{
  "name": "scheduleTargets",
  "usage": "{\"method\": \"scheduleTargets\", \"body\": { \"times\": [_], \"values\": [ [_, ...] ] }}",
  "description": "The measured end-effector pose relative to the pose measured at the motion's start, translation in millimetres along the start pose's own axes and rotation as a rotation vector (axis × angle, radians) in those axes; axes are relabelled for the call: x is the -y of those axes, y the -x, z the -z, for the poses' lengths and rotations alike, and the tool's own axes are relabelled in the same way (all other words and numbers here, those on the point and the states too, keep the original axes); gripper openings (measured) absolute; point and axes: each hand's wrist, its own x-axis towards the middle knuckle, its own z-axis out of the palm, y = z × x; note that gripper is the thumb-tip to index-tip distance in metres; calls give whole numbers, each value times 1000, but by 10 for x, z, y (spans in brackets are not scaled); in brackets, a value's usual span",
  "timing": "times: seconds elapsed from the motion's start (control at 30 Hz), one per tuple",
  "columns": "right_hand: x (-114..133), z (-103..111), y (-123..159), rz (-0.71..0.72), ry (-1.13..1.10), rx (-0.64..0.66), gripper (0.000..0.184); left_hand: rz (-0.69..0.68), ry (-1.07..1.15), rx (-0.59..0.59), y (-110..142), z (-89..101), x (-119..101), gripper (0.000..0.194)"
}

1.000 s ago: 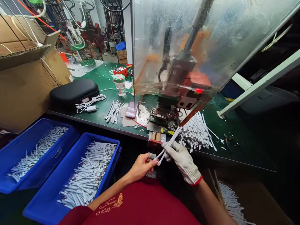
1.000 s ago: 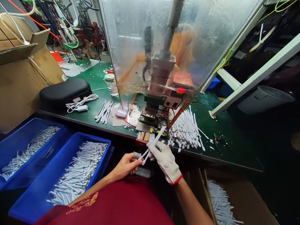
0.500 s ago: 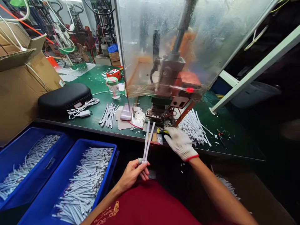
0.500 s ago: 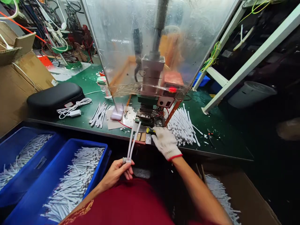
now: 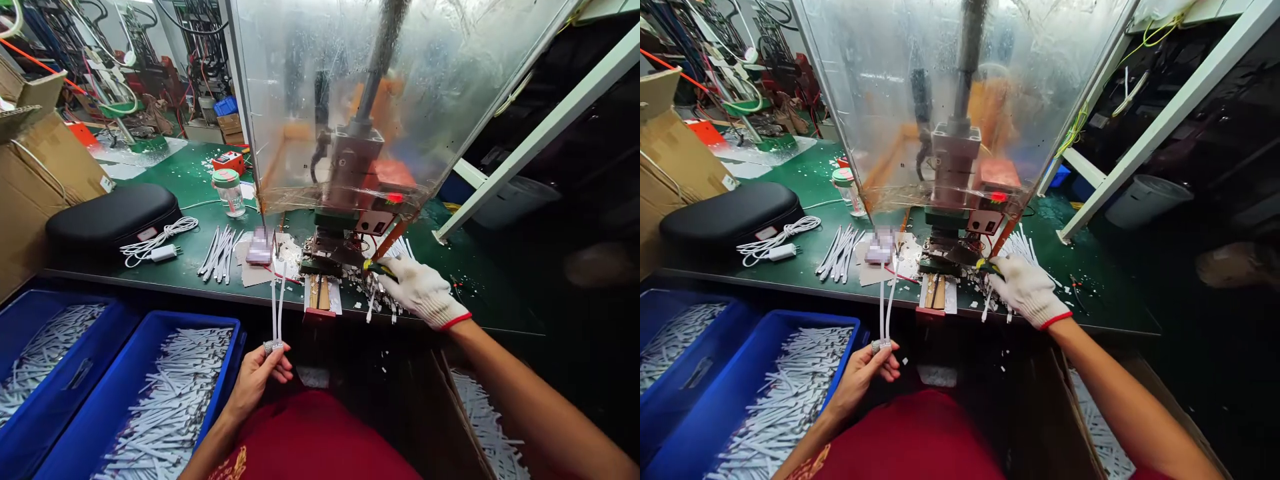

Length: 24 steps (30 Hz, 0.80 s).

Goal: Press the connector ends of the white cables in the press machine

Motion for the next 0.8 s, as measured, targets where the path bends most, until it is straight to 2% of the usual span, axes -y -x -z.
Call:
{"method": "scheduleTargets", "body": {
  "times": [0.13,0.4,0.53,0.7,0.8],
  "values": [
    [-12,121,-172,-53,98,98,45,-17,-4,-2,-22,-44,-32,44],
    [107,308,-314,58,145,189,42,-7,-15,14,-43,-23,34,44],
    [142,391,-318,-22,205,227,41,-11,-22,-18,-57,-8,9,45],
    [246,347,-437,43,179,232,40,-14,-28,0,-61,-17,5,43],
    [321,261,-491,107,133,184,41,-25,-41,14,-58,-50,-8,43]
  ]
}}
